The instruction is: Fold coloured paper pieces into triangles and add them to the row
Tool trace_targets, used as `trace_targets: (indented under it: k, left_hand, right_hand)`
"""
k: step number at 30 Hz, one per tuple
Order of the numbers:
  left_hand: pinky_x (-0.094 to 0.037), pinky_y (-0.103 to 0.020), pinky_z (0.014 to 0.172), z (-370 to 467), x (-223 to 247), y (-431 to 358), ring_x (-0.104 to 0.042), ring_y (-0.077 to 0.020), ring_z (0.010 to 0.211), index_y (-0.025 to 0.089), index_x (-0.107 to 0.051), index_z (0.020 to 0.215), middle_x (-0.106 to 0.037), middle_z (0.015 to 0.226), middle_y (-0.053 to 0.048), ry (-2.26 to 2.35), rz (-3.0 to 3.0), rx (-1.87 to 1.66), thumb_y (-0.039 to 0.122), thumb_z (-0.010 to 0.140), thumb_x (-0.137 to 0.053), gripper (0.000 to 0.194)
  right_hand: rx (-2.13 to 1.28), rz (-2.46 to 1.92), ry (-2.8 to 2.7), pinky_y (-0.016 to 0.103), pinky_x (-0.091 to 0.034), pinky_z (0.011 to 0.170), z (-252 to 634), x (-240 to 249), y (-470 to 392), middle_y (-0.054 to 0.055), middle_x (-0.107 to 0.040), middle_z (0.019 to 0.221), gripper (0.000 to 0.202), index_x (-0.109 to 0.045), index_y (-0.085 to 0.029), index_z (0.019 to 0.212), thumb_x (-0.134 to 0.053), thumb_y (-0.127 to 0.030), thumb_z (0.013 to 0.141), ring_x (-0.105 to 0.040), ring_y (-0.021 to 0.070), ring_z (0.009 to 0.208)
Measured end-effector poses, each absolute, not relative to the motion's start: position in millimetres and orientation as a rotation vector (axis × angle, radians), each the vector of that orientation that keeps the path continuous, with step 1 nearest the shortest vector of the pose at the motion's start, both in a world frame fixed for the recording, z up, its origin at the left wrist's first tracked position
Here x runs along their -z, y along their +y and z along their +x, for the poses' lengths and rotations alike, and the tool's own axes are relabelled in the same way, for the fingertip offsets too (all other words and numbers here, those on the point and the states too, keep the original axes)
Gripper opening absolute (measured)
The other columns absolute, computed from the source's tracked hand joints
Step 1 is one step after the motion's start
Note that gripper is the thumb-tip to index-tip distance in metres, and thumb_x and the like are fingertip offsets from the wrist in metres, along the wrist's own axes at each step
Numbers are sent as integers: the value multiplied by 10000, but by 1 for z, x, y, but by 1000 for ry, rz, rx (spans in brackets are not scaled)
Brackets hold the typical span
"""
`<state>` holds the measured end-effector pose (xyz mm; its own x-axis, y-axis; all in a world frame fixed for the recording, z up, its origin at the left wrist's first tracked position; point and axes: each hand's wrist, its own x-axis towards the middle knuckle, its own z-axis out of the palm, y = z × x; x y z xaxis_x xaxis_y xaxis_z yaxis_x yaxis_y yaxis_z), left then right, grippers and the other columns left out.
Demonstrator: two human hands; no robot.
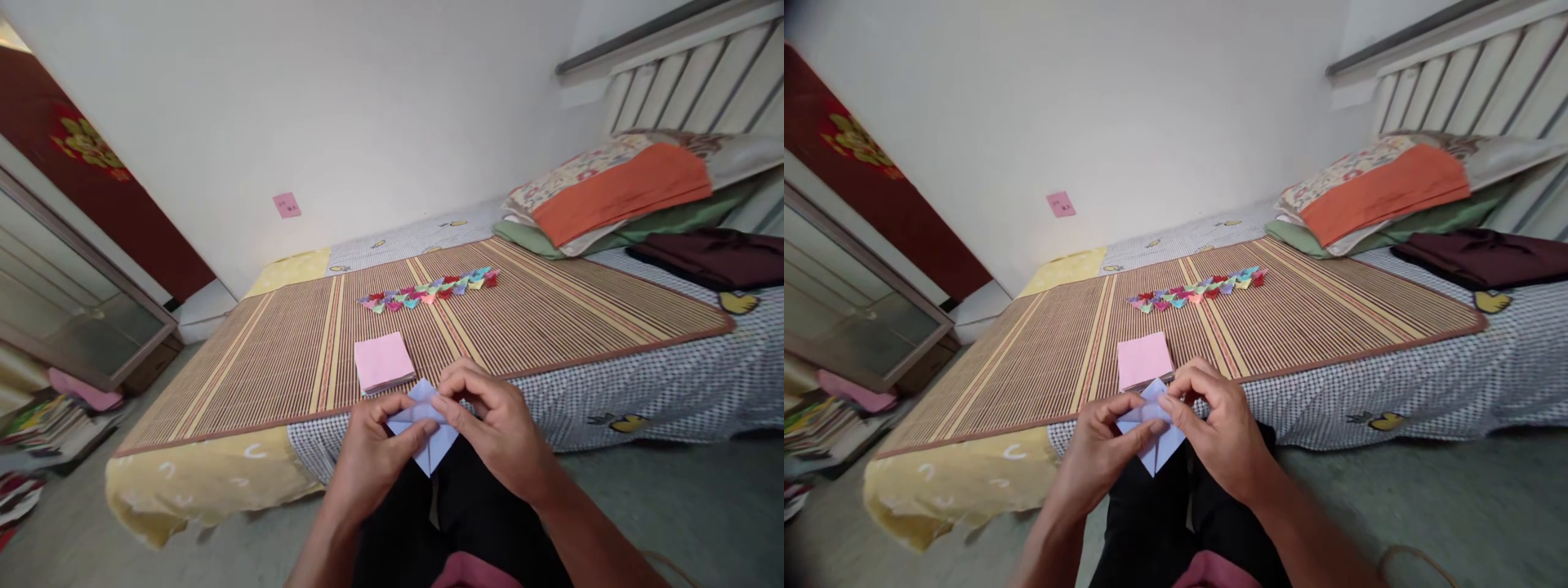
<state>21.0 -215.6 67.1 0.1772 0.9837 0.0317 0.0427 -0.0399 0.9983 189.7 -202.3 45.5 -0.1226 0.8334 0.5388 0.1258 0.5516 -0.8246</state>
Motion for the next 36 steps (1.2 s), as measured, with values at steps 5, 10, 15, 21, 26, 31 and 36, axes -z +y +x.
trace_targets:
  k: [5,10,15,21,26,31,36]
  left_hand:
    - [-298,-205,470,19,-68,-218,-385,-86,506,160,-598,624,-508,555,32,1137,1466,-1112,322,767,-794,291]
    - [-324,-211,500,13,-67,-219,-407,-99,539,178,-592,693,-508,588,39,1185,1579,-1115,311,776,-793,255]
    - [-367,-210,522,10,-70,-220,-469,-109,580,174,-672,762,-595,674,7,1179,1542,-1265,366,829,-756,220]
    - [-415,-193,538,12,-69,-218,-523,-96,585,153,-675,698,-650,682,-13,1102,1308,-1373,322,756,-832,238]
    - [-428,-189,527,15,-70,-219,-545,-98,573,162,-695,822,-661,684,-1,1042,1182,-1258,325,684,-884,286]
    - [-382,-186,498,17,-68,-221,-478,-79,525,137,-680,669,-586,588,24,1022,1167,-1148,310,629,-913,293]
    - [-359,-189,485,19,-68,-221,-453,-77,510,123,-685,651,-564,561,17,1056,1167,-1136,357,630,-907,324]
  right_hand:
    - [-704,-839,-1582,285,-486,722,186,-47,-206,54,-633,974,145,-622,-204,782,-626,-202,927,-629,184,876]
    - [-739,-819,-1585,280,-471,685,184,-53,-209,14,-635,803,184,-596,-208,747,-618,-201,929,-620,168,760]
    - [-671,-817,-1575,270,-466,675,183,-57,-211,6,-639,778,189,-590,-204,742,-620,-188,928,-620,157,740]
    - [-665,-823,-1534,296,-485,692,183,-56,-213,18,-642,779,195,-584,-211,732,-623,-197,923,-631,176,750]
    - [-693,-828,-1507,301,-489,707,183,-54,-214,18,-653,791,194,-590,-212,726,-640,-205,914,-647,183,773]
    - [-711,-826,-1520,286,-477,692,184,-52,-216,4,-648,783,189,-583,-210,732,-632,-184,913,-638,165,754]
    - [-765,-829,-1527,287,-472,689,185,-52,-219,5,-649,784,192,-573,-209,743,-616,-208,930,-630,164,746]
